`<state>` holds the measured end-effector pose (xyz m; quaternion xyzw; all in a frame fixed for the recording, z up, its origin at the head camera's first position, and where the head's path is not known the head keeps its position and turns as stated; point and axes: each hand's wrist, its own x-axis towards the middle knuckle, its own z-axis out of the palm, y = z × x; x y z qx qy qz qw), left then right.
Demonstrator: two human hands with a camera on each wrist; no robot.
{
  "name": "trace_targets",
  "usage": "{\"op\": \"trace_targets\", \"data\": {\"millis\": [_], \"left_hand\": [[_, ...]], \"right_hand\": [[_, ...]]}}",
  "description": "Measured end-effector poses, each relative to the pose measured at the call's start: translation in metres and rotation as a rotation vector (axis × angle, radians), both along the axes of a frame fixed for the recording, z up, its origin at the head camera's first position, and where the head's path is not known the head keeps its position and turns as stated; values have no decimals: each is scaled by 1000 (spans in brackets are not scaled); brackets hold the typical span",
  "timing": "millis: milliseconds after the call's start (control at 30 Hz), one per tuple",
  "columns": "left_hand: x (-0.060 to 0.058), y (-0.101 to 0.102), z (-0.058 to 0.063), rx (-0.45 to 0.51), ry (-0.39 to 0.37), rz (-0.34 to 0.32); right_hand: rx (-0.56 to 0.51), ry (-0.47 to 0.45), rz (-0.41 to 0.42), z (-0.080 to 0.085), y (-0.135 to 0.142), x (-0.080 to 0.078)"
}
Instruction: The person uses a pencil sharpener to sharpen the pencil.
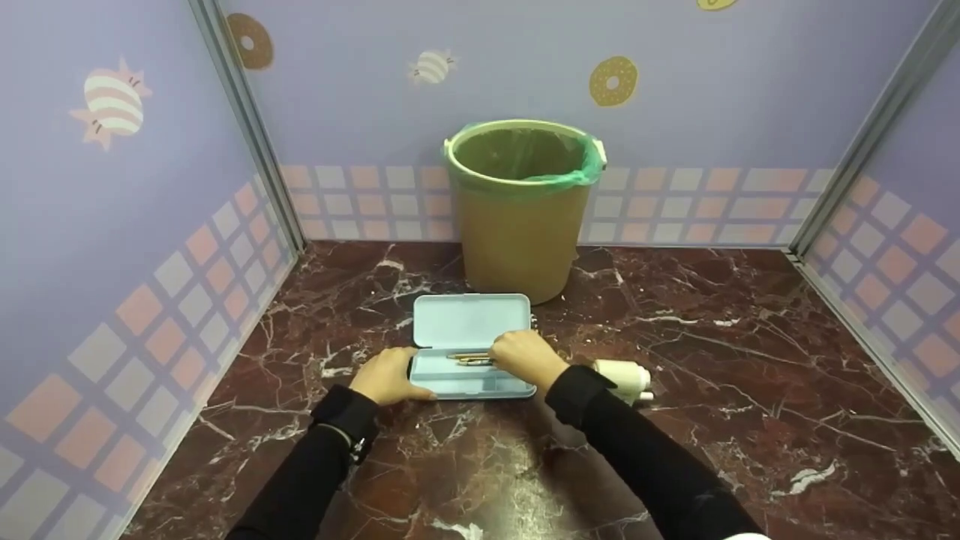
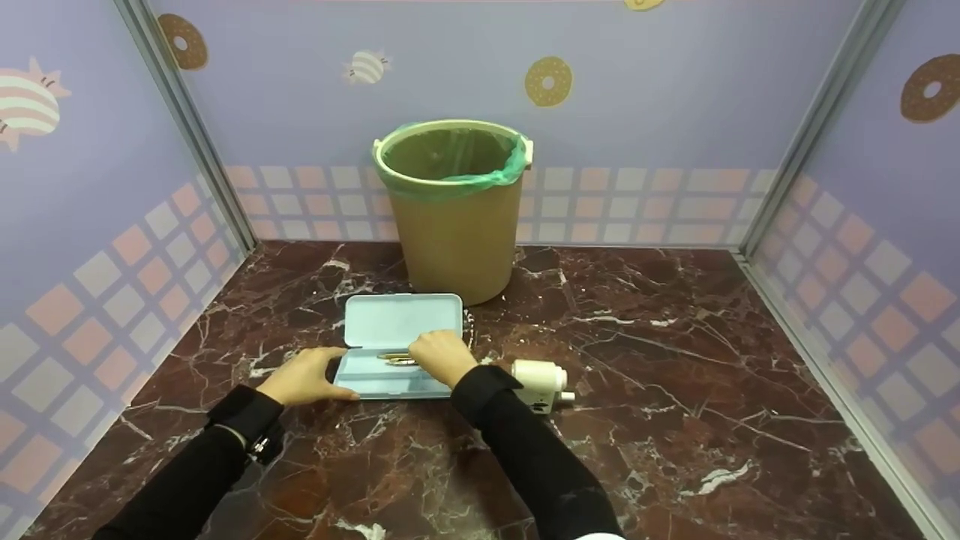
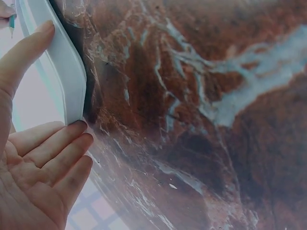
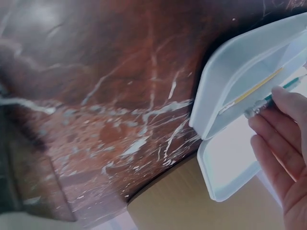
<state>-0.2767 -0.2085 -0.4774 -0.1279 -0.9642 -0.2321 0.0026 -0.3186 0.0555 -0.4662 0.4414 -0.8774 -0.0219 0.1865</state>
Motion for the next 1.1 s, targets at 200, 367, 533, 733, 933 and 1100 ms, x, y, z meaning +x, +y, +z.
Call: {"op": "trace_targets", "data": {"millis": [200, 367, 533, 733, 933, 1100], "left_hand": [[1, 1, 1, -4, 1, 10], [1, 1, 2, -9, 4, 13], [0, -2, -4, -6, 55, -18], [3, 1, 3, 8, 16, 10], [2, 1, 2, -10, -16, 44], [2, 1, 3, -5, -12, 49]], "right_hand": [[17, -74, -15, -1, -8, -2], [35, -80, -38, -1, -10, -3], [25, -99, -32, 1, -12, -4], [8, -138, -15, 2, -12, -7], [-1, -162, -13, 3, -10, -8], [2, -177, -22, 0, -11, -9]]}}
